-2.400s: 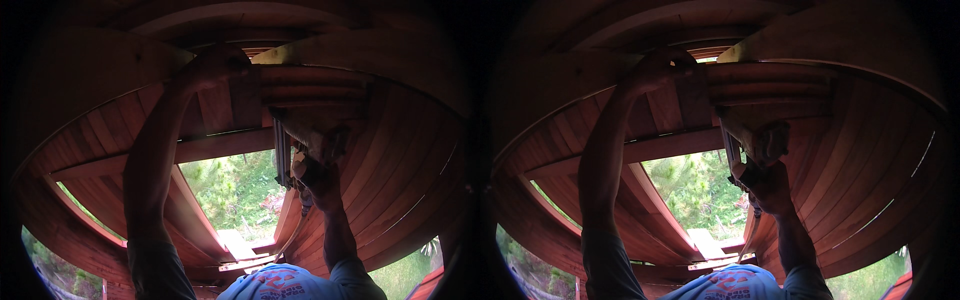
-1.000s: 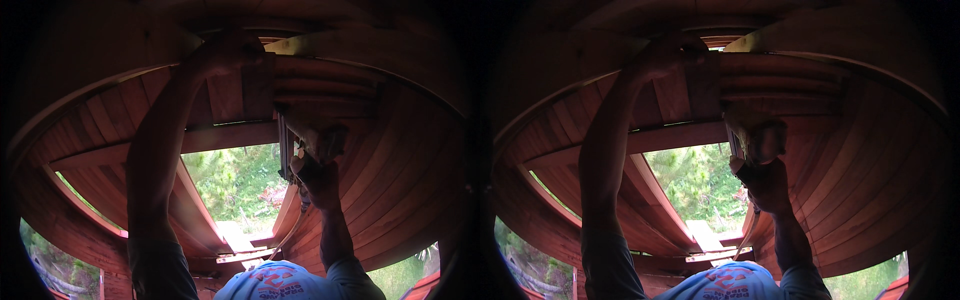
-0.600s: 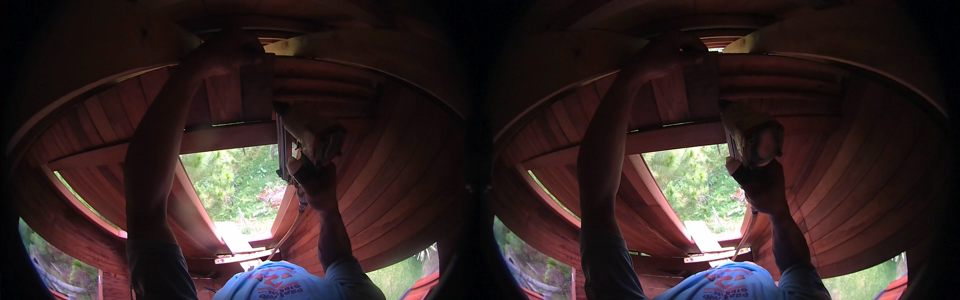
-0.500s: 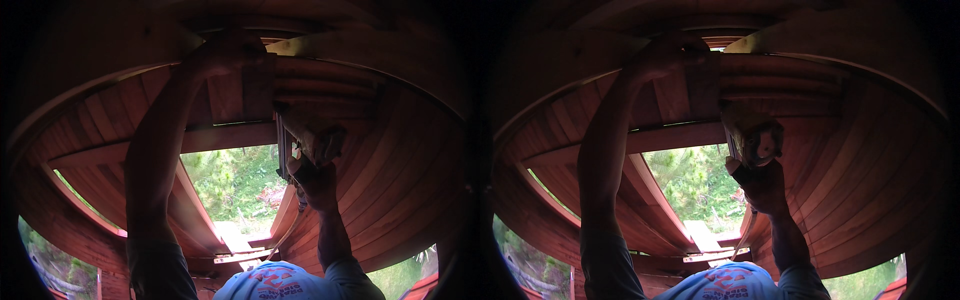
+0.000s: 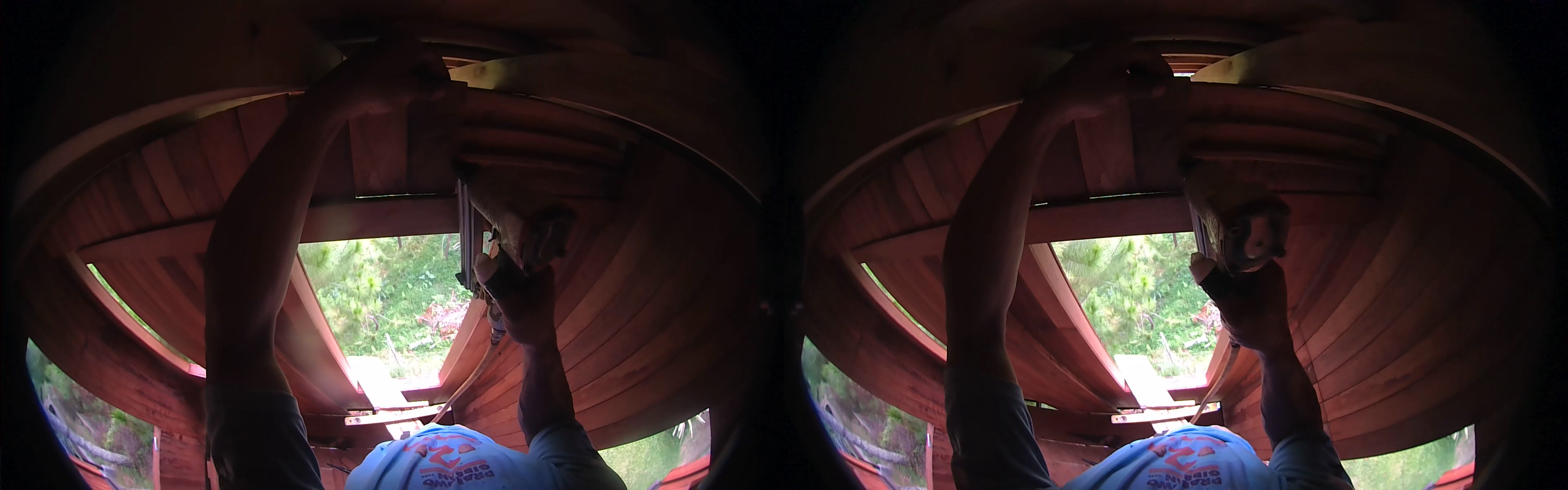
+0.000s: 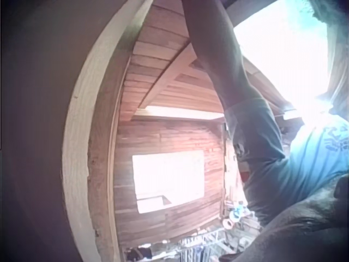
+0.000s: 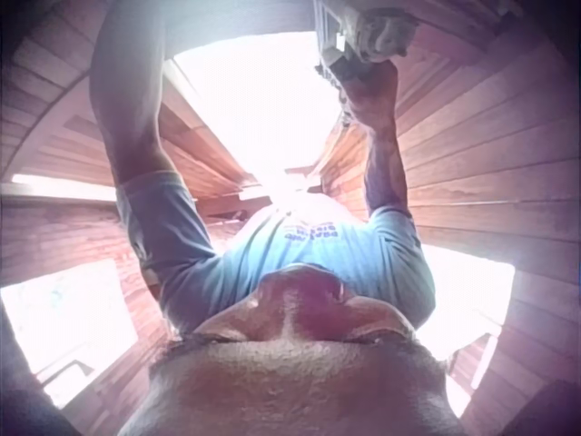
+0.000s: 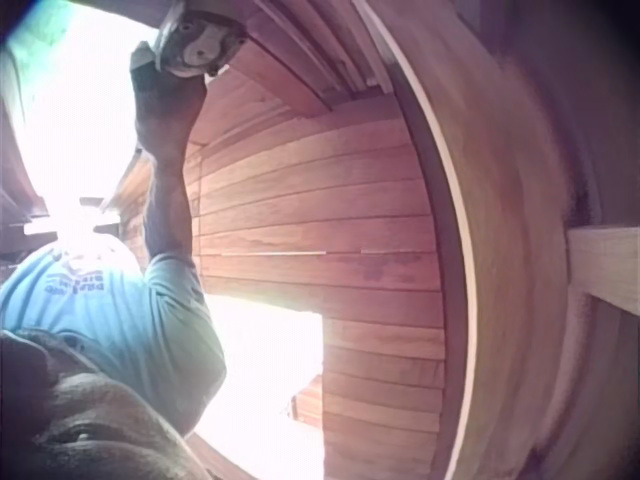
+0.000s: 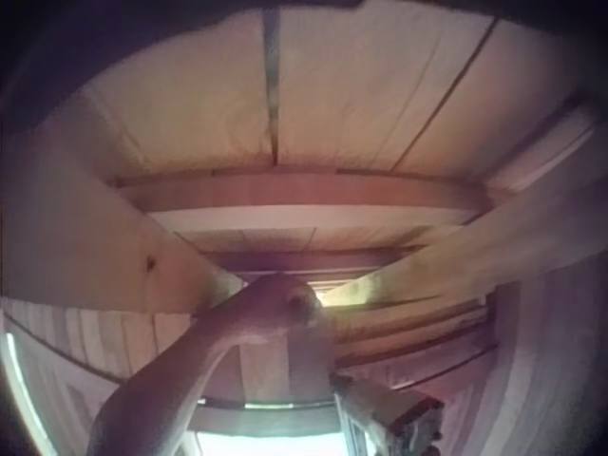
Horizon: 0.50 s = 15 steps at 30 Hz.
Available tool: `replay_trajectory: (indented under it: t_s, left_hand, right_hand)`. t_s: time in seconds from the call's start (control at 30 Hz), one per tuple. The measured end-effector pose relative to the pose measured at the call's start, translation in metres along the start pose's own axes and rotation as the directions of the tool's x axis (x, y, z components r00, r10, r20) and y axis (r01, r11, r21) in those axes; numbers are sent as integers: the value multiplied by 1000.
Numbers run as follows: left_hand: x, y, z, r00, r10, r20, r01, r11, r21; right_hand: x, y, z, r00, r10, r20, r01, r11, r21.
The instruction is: The person installs wooden planks on the ceiling of a wooden structure using a nail gun. They repeatedly position planks and secure them with nails while standing on a wooden beam.
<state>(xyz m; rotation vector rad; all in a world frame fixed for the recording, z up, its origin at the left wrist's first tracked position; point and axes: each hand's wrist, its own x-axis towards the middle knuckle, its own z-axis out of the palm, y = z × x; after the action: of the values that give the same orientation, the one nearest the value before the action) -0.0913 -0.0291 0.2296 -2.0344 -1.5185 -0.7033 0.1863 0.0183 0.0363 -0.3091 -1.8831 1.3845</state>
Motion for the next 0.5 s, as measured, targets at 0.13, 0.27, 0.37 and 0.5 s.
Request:
replay_trajectory:
  t_s: [0.13, 0.27, 0.37, 0.5]
  left_hand:
    - [4, 4, -5, 992, -82, 101, 87, 995, -55]
    - [4, 7, -8, 994, -66, 87, 71, 996, -57]
    - [3, 9, -7, 993, -84, 86, 87, 996, -27]
    - [1, -1, -4, 997, -55, 59, 59, 996, -69]
  right_hand:
    - [1, -1, 1, 1000, 17, -12, -17, 999, 35]
    - [1, -4, 3, 999, 32, -13, -32, 998, 48]
    - [4, 3, 4, 997, -67, -47, 66, 998, -17]
    - [-2, -1, 8, 999, 9, -35, -8, 999, 33]
